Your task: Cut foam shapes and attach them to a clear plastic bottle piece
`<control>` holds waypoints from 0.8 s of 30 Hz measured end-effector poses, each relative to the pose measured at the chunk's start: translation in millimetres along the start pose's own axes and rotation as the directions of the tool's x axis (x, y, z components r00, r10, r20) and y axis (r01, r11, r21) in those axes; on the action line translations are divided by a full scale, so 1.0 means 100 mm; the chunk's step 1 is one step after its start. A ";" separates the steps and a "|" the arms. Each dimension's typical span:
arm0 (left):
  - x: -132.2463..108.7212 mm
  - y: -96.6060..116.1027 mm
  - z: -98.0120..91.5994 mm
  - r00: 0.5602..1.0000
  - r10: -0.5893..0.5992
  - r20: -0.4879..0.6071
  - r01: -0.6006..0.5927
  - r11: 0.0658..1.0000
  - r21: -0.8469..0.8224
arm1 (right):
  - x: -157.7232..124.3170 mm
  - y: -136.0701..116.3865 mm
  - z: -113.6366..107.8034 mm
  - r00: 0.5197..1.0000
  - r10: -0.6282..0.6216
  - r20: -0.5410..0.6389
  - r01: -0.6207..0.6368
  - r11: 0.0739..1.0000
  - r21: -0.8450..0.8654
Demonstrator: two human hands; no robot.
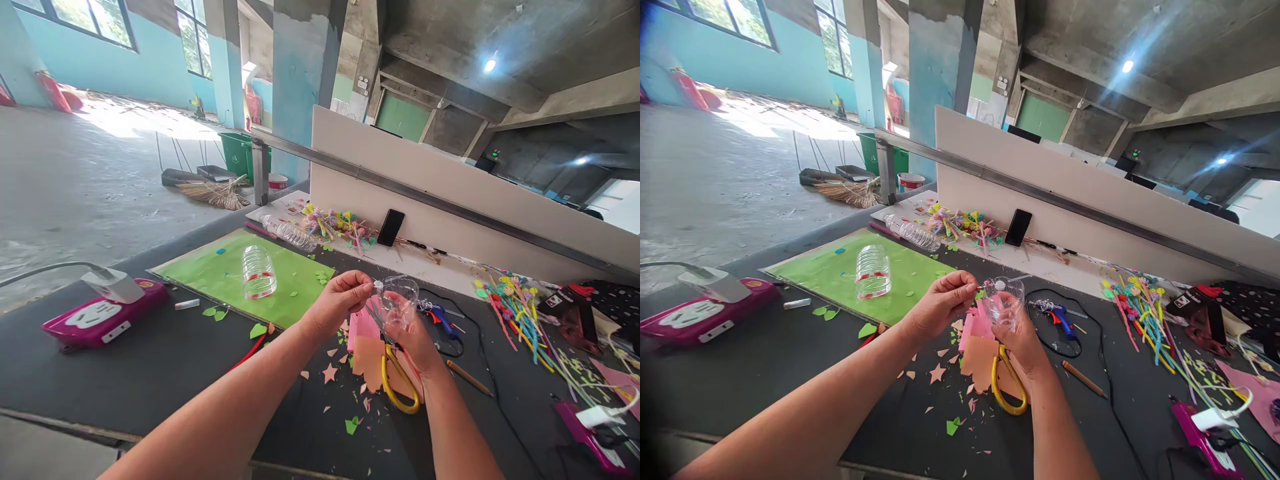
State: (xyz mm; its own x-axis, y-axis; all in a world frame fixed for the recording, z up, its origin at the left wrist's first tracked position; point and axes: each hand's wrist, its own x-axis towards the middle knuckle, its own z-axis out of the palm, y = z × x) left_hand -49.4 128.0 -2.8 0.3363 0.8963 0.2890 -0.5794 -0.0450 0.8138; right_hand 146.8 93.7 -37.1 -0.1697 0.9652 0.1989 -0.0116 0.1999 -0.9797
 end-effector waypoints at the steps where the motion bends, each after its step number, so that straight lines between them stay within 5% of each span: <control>1: -0.01 0.00 0.01 1.000 -0.008 0.000 0.008 1.000 0.025 | -0.01 0.00 0.01 1.000 0.005 0.005 -0.005 1.000 0.011; 10: 0.00 -0.03 -0.03 0.995 -0.048 0.086 0.028 0.974 0.225 | 0.00 0.01 0.12 0.997 0.070 0.030 -0.076 0.956 0.284; 14: -0.01 0.00 -0.03 0.991 0.055 0.119 -0.089 0.948 0.305 | 0.01 -0.04 0.12 0.996 0.094 -0.006 -0.087 0.938 0.336; 24: -0.01 -0.04 -0.08 0.957 0.249 0.146 -0.278 0.655 0.703 | -0.01 -0.08 0.13 0.999 0.044 -0.004 -0.042 0.971 0.235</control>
State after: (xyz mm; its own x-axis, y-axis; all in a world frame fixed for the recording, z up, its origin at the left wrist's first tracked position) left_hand -53.3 130.6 -10.9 0.2866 0.7823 0.5530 0.0494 -0.5885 0.8070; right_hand 134.5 89.0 -30.2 -0.1662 0.9738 0.1553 -0.2353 0.1138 -0.9652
